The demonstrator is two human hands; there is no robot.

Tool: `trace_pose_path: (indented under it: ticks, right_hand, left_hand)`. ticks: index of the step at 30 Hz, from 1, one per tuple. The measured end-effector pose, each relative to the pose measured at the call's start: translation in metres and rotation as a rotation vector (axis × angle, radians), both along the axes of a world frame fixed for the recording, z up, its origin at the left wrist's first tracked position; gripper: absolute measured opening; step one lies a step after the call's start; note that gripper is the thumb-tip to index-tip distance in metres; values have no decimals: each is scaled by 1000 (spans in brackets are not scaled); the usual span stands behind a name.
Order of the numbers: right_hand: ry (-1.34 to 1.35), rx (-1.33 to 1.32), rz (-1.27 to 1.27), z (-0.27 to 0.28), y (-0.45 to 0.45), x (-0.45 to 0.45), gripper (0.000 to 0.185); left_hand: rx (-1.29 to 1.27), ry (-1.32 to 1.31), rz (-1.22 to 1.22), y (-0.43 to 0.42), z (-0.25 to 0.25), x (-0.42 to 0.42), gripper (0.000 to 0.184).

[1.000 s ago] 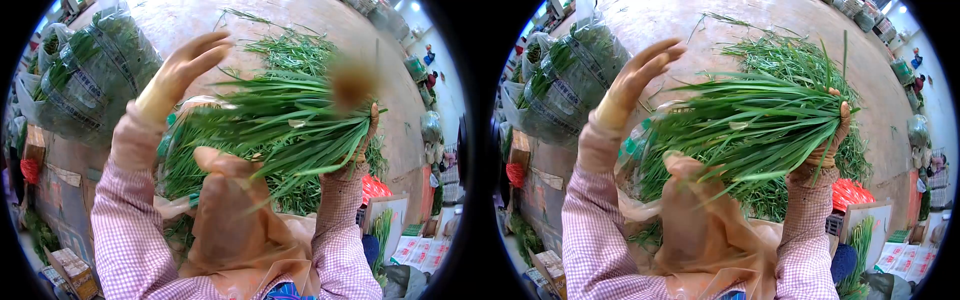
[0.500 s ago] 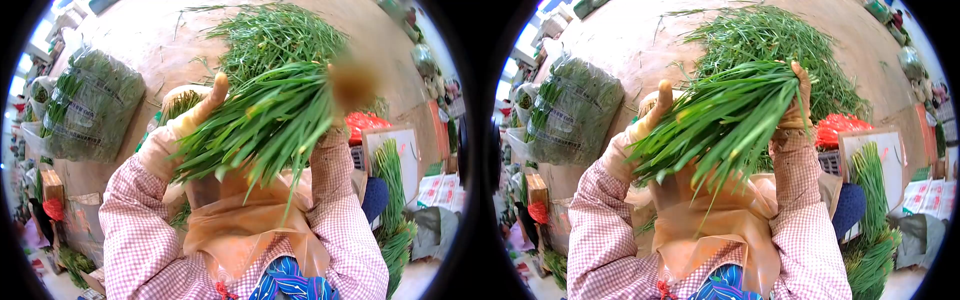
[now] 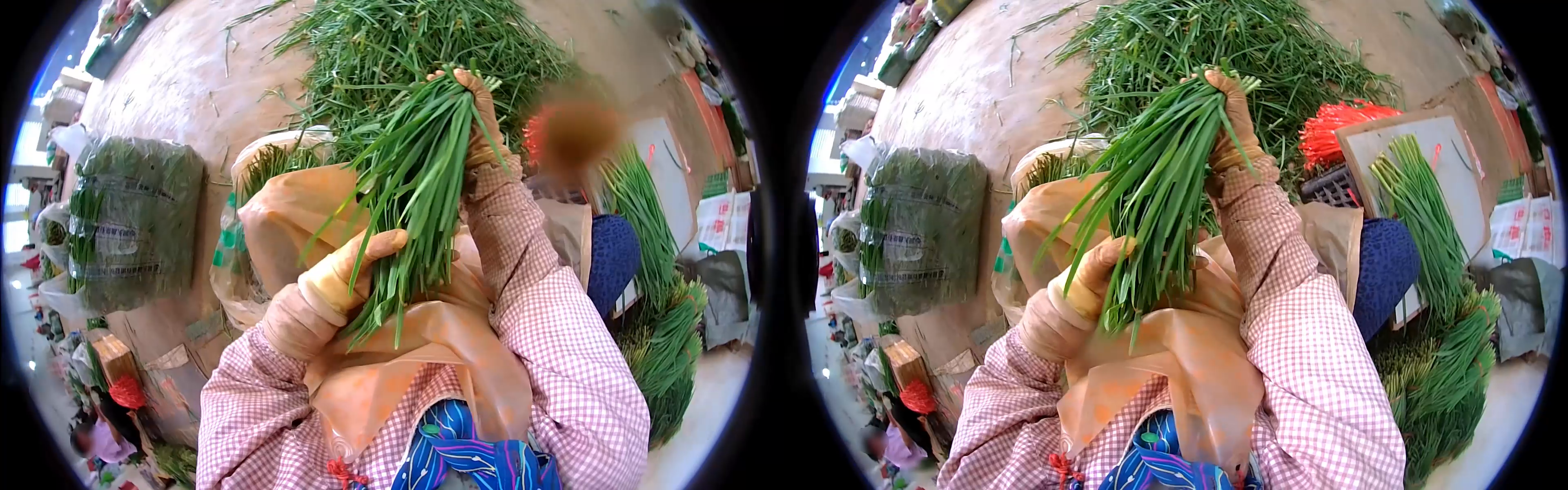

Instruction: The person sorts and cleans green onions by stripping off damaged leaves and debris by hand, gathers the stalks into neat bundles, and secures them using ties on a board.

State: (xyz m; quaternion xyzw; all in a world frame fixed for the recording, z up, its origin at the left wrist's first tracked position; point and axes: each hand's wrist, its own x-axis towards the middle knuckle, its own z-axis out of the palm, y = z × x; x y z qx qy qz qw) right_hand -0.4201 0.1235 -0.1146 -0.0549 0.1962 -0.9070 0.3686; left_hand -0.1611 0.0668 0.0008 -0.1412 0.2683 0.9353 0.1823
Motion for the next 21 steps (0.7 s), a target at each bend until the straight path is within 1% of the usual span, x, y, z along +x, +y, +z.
trace_pose_path:
  ticks: [2,4,6,7,8,9,10,12,13,14,16,17,18,20,21]
  right_hand:
    - [-67,-4,-27,-6,-2,1,13]
    - [-133,-68,39,-22,-3,-5,14]
    - [-67,-54,90,-43,-5,-13,33]
    - [-76,-55,86,-47,-4,-12,33]
    - [-47,-74,141,-51,-2,-12,35]
    - [-18,-92,196,-54,0,-11,37]
    - [-27,-92,191,-57,0,-10,37]
    - [-18,-39,158,-61,-1,-7,39]
    - [-43,-9,105,-62,0,-4,39]
    - [-52,-10,99,-62,2,-1,39]
    - [-165,-54,115,-55,7,4,30]
    - [-113,-41,43,-56,7,7,36]
    - [-114,-49,30,-62,7,5,36]
    - [-81,-82,-16,-78,6,2,45]
    - [-68,-96,-19,-77,6,0,47]
  left_hand:
    - [57,38,129,11,-11,6,62]
    - [44,-1,99,15,-6,9,61]
    - [25,-39,76,13,-13,9,60]
    - [80,-64,43,9,-26,10,53]
    - [136,-89,9,6,-35,11,46]
    - [153,-150,30,4,-33,11,40]
    - [154,-160,26,3,-35,11,40]
    - [79,-186,34,3,-36,9,34]
    - [-16,-238,31,6,-25,4,31]
    - [-17,-246,25,3,-31,3,31]
    - [91,-176,-105,-11,-48,3,42]
    - [-137,-246,-154,-19,-51,4,42]
    - [-146,-247,-166,-22,-42,-4,42]
    - [-484,-308,-284,-23,-13,-25,41]
    - [-458,-325,-224,-23,-6,-30,33]
